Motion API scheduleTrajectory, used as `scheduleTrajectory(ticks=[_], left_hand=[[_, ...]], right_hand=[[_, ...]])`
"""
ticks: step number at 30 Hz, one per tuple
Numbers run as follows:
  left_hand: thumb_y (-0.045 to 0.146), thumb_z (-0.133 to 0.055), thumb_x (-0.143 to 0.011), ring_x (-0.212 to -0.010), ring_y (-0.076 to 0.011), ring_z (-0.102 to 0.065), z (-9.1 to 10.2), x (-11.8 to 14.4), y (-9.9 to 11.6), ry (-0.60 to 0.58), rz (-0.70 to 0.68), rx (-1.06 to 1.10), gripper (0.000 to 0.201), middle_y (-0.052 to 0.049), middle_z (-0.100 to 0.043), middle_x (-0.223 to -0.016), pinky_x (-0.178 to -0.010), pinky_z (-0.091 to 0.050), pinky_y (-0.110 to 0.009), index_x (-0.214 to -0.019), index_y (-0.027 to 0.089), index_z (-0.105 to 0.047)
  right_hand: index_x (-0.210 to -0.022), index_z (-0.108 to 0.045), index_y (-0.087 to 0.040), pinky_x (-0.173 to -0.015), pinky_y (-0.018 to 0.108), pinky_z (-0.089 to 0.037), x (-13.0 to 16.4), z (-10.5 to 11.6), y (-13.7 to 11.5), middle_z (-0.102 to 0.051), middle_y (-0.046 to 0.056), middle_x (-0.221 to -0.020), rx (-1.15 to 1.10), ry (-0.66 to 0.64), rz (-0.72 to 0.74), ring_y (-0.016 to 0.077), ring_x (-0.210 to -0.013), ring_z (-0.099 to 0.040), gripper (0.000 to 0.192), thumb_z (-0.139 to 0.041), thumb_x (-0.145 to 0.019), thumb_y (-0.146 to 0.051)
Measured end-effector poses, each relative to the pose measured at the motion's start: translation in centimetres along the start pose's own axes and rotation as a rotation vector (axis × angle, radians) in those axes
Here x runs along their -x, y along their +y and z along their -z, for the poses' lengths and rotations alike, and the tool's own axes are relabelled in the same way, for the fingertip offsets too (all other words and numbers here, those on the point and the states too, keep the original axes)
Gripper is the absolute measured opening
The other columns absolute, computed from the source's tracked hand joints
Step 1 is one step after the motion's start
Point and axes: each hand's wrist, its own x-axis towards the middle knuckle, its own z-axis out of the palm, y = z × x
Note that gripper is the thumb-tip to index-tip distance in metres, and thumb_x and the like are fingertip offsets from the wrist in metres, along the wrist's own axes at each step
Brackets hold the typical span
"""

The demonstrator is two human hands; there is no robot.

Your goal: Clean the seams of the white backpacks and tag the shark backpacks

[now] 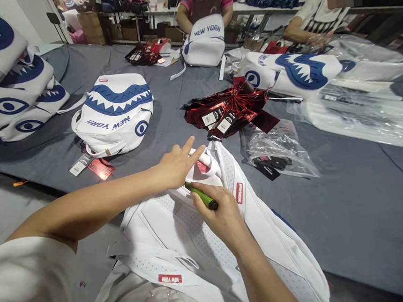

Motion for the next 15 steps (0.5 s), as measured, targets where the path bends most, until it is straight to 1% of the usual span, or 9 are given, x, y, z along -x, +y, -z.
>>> scheduleTrajectory(ticks=[4, 7, 9, 12, 15], left_hand=[[0.016, -0.066, -0.079, -0.125, -0.0319, -0.048, -0.22, 0.03, -0.15, 0.022, -0.013, 0.011, 0.101, -0.014, 0.000, -0.167, -0.085, -0.054, -0.037, -0.158, 0.027, -0.005], [0.016, -0.066, -0.078, -0.127, -0.0318, -0.047, -0.35, 0.11, -0.33, 0.025, -0.021, 0.014, 0.102, -0.015, 0.000, -0.167, -0.086, -0.052, -0.037, -0.158, 0.027, -0.004], [0.016, -0.066, -0.078, -0.128, -0.0324, -0.047, -0.47, 0.10, -0.43, 0.035, -0.026, 0.019, 0.102, -0.016, 0.002, -0.167, -0.086, -0.052, -0.037, -0.158, 0.027, -0.003], [0.015, -0.066, -0.079, -0.127, -0.0333, -0.048, -0.60, 0.05, -0.41, 0.046, -0.026, 0.023, 0.100, -0.016, 0.003, -0.167, -0.084, -0.053, -0.037, -0.158, 0.025, -0.005], [0.012, -0.065, -0.078, -0.125, -0.0337, -0.049, -0.58, 0.08, -0.29, 0.046, -0.029, 0.028, 0.099, -0.016, -0.002, -0.167, -0.081, -0.054, -0.037, -0.158, 0.025, -0.008]], right_hand=[[-0.107, -0.074, -0.023, -0.084, 0.045, -0.049, -0.18, 0.26, -0.14, -0.078, 0.006, -0.093, 0.115, -0.018, -0.041, 0.0284, -0.085, -0.072, 0.027, -0.056, -0.088, -0.030], [-0.110, -0.073, -0.022, -0.082, 0.040, -0.051, -0.27, 0.46, -0.41, -0.078, 0.006, -0.098, 0.032, -0.054, -0.042, 0.0260, -0.088, -0.072, 0.029, -0.054, -0.089, -0.029], [-0.109, -0.072, -0.023, -0.080, 0.039, -0.052, -0.29, 0.57, -0.57, -0.078, 0.005, -0.097, 0.018, -0.081, -0.081, 0.0253, -0.087, -0.072, 0.029, -0.053, -0.089, -0.030], [-0.108, -0.072, -0.022, -0.078, 0.040, -0.053, -0.26, 0.64, -0.69, -0.078, 0.006, -0.093, 0.059, -0.064, -0.128, 0.0269, -0.086, -0.072, 0.028, -0.054, -0.088, -0.030], [-0.109, -0.069, -0.021, -0.077, 0.037, -0.054, -0.20, 0.63, -0.70, -0.077, 0.005, -0.095, -0.034, -0.045, -0.111, 0.0246, -0.085, -0.072, 0.027, -0.054, -0.088, -0.030]])
